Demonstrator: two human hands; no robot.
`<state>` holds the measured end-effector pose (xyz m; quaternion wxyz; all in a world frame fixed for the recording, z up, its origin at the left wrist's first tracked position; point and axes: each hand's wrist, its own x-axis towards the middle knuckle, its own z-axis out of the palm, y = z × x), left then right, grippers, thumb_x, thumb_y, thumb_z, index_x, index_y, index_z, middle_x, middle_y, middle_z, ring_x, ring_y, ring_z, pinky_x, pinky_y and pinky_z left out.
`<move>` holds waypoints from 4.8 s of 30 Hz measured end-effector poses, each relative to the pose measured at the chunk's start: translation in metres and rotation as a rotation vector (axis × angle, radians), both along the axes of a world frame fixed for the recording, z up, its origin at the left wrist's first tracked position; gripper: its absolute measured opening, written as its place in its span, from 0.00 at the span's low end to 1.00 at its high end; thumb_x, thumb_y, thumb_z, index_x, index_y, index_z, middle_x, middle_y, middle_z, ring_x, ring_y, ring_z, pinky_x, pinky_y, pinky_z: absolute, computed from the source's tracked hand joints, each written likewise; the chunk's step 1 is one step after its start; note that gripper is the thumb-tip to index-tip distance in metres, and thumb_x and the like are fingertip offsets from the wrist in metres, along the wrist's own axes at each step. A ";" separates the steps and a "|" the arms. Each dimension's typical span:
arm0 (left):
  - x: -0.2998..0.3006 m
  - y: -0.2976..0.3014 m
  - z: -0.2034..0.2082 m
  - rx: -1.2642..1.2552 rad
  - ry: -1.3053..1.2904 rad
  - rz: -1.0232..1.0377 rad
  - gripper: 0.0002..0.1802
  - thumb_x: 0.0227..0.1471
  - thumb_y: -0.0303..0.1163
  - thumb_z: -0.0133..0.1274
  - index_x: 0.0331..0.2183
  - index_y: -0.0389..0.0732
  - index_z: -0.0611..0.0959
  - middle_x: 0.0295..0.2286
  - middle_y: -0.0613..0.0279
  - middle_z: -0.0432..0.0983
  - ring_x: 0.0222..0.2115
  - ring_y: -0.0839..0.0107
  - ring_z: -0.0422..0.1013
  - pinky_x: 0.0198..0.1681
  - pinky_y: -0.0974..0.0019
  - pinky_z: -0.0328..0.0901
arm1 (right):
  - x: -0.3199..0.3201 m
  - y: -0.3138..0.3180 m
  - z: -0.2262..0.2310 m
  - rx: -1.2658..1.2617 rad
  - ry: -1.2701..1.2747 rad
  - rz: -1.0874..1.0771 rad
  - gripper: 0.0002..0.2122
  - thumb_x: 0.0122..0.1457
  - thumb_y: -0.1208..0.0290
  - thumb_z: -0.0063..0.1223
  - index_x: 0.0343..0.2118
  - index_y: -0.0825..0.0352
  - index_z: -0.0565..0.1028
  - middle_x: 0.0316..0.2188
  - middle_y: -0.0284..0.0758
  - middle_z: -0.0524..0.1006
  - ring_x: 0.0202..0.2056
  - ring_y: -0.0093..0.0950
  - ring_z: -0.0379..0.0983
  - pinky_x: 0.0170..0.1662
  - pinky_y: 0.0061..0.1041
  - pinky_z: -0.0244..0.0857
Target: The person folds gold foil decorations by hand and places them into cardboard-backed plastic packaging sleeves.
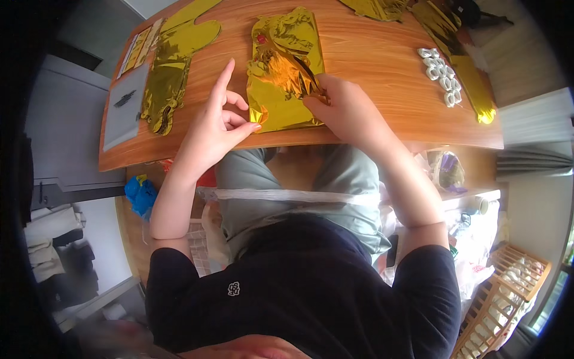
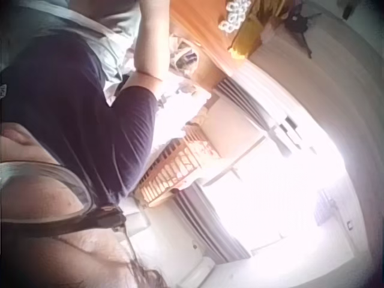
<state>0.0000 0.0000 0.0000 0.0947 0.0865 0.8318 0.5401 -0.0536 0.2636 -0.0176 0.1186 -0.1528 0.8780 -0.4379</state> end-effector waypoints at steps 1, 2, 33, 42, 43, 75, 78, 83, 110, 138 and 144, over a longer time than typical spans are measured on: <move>0.003 0.004 0.003 -0.110 0.059 0.042 0.54 0.54 0.22 0.63 0.72 0.53 0.50 0.45 0.60 0.75 0.39 0.63 0.79 0.41 0.60 0.76 | 0.000 0.000 0.000 -0.004 0.005 -0.006 0.09 0.64 0.71 0.58 0.39 0.72 0.75 0.25 0.31 0.77 0.28 0.15 0.68 0.32 0.20 0.64; 0.006 0.006 0.003 -0.220 0.118 0.084 0.53 0.52 0.21 0.64 0.71 0.51 0.54 0.44 0.60 0.76 0.39 0.67 0.78 0.41 0.60 0.75 | 0.001 0.000 0.000 -0.007 0.010 -0.013 0.09 0.64 0.71 0.58 0.39 0.73 0.74 0.25 0.31 0.77 0.28 0.15 0.68 0.32 0.20 0.65; 0.043 -0.011 -0.057 -0.625 0.975 0.090 0.23 0.47 0.41 0.68 0.48 0.50 0.87 0.49 0.66 0.79 0.52 0.61 0.73 0.60 0.51 0.63 | 0.004 -0.009 0.005 0.033 0.100 -0.010 0.14 0.61 0.66 0.56 0.40 0.75 0.75 0.31 0.52 0.81 0.35 0.50 0.79 0.38 0.39 0.71; 0.049 -0.021 -0.066 -0.800 1.014 -0.064 0.24 0.55 0.47 0.62 0.52 0.49 0.84 0.52 0.70 0.76 0.56 0.69 0.69 0.64 0.53 0.60 | 0.007 -0.014 0.009 0.058 0.154 -0.012 0.10 0.63 0.71 0.58 0.39 0.74 0.74 0.22 0.32 0.74 0.26 0.18 0.66 0.31 0.23 0.64; 0.051 -0.017 -0.062 -0.801 0.978 -0.060 0.28 0.55 0.49 0.61 0.54 0.47 0.82 0.54 0.67 0.75 0.58 0.67 0.67 0.65 0.52 0.59 | 0.007 -0.014 0.008 0.050 0.157 -0.019 0.10 0.63 0.71 0.58 0.38 0.74 0.74 0.22 0.32 0.74 0.26 0.18 0.66 0.31 0.23 0.64; 0.046 0.050 -0.071 -0.751 0.895 -0.057 0.34 0.54 0.48 0.62 0.58 0.42 0.78 0.58 0.54 0.72 0.59 0.59 0.69 0.60 0.53 0.64 | 0.067 0.021 -0.032 0.220 0.865 -0.041 0.14 0.50 0.76 0.69 0.41 0.66 0.83 0.42 0.34 0.83 0.45 0.36 0.79 0.47 0.35 0.73; 0.046 0.050 -0.071 -0.753 0.894 -0.053 0.33 0.55 0.46 0.62 0.58 0.42 0.78 0.58 0.55 0.72 0.59 0.59 0.69 0.60 0.53 0.64 | 0.068 0.025 -0.034 0.267 0.926 0.000 0.15 0.48 0.73 0.71 0.41 0.64 0.84 0.43 0.32 0.83 0.45 0.36 0.79 0.48 0.37 0.71; 0.047 0.042 -0.072 -0.724 0.898 -0.075 0.30 0.54 0.39 0.63 0.57 0.43 0.79 0.58 0.54 0.73 0.57 0.57 0.71 0.59 0.53 0.65 | 0.065 0.032 -0.043 0.195 1.004 0.026 0.14 0.46 0.73 0.72 0.38 0.62 0.85 0.40 0.31 0.84 0.44 0.34 0.79 0.45 0.35 0.72; 0.005 -0.006 -0.023 -0.795 0.684 -0.392 0.49 0.37 0.21 0.62 0.64 0.51 0.71 0.65 0.57 0.61 0.67 0.54 0.56 0.68 0.49 0.57 | 0.052 0.032 -0.007 0.338 0.730 0.200 0.29 0.48 0.80 0.58 0.57 0.64 0.72 0.53 0.41 0.77 0.59 0.41 0.72 0.65 0.45 0.63; 0.010 -0.016 -0.029 -0.817 0.928 -0.370 0.22 0.59 0.35 0.53 0.55 0.50 0.82 0.55 0.65 0.76 0.57 0.64 0.70 0.58 0.57 0.65 | 0.041 0.041 -0.008 0.361 0.923 0.448 0.24 0.49 0.75 0.64 0.52 0.64 0.79 0.55 0.35 0.78 0.49 0.33 0.77 0.50 0.31 0.73; 0.009 -0.018 -0.026 -0.733 0.818 -0.375 0.27 0.54 0.29 0.57 0.57 0.52 0.80 0.56 0.66 0.76 0.58 0.63 0.69 0.59 0.56 0.65 | 0.043 0.035 -0.012 0.287 0.933 0.363 0.21 0.48 0.73 0.65 0.49 0.64 0.82 0.48 0.31 0.82 0.47 0.32 0.78 0.49 0.30 0.73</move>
